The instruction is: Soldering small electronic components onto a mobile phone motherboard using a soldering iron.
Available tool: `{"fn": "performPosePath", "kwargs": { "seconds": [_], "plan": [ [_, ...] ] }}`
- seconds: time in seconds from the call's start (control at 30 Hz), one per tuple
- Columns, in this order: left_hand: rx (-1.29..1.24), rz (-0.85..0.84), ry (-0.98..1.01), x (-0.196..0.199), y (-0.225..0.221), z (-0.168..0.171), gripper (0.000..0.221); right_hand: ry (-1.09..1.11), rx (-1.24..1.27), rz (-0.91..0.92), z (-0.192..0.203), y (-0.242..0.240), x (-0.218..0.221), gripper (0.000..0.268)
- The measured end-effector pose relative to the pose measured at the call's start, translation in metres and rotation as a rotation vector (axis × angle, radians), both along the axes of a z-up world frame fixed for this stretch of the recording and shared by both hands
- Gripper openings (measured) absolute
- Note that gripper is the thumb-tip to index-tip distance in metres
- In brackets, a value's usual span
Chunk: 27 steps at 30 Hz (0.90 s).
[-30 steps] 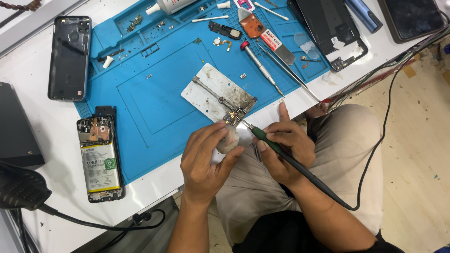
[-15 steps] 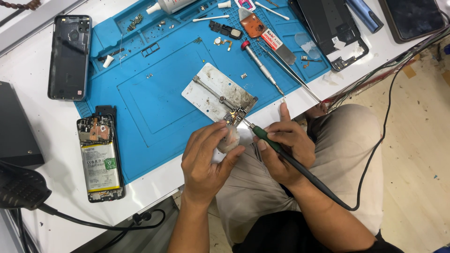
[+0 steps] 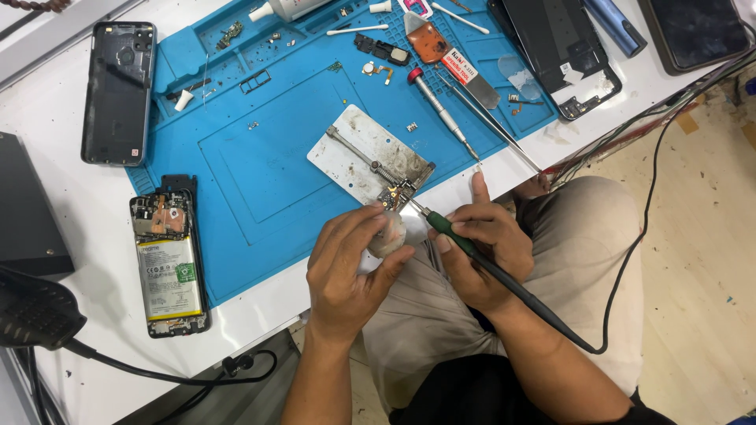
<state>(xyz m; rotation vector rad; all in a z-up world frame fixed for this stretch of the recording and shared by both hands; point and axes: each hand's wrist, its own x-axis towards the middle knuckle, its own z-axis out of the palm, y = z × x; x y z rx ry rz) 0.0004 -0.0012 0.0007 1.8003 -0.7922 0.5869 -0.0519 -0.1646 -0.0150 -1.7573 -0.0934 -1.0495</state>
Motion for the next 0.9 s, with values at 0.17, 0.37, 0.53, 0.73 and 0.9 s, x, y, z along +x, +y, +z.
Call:
{"fn": "performPosePath", "kwargs": {
  "seconds": [0.17, 0.37, 0.53, 0.73, 0.9],
  "plan": [
    [0.000, -0.016, -0.026, 0.000, -0.005, -0.001, 0.039, 0.006, 0.010, 0.017, 0.000, -0.006, -0.004, 0.013],
    [-0.024, 0.013, -0.099, -0.003, 0.002, 0.004, 0.037, 0.065, -0.059, 0.100, -0.015, -0.010, -0.010, 0.025],
    [0.114, -0.082, -0.095, -0.006, 0.008, 0.000, 0.040, 0.168, -0.089, 0.107, -0.014, -0.012, -0.019, 0.028],
    [0.203, 0.045, -0.131, -0.009, 0.004, -0.011, 0.039, 0.262, -0.098, 0.134, -0.025, -0.027, -0.022, 0.014],
    [0.243, 0.117, -0.203, -0.008, 0.001, -0.020, 0.041, 0.200, 0.024, 0.150, -0.032, -0.014, -0.021, 0.011]
  ]
}}
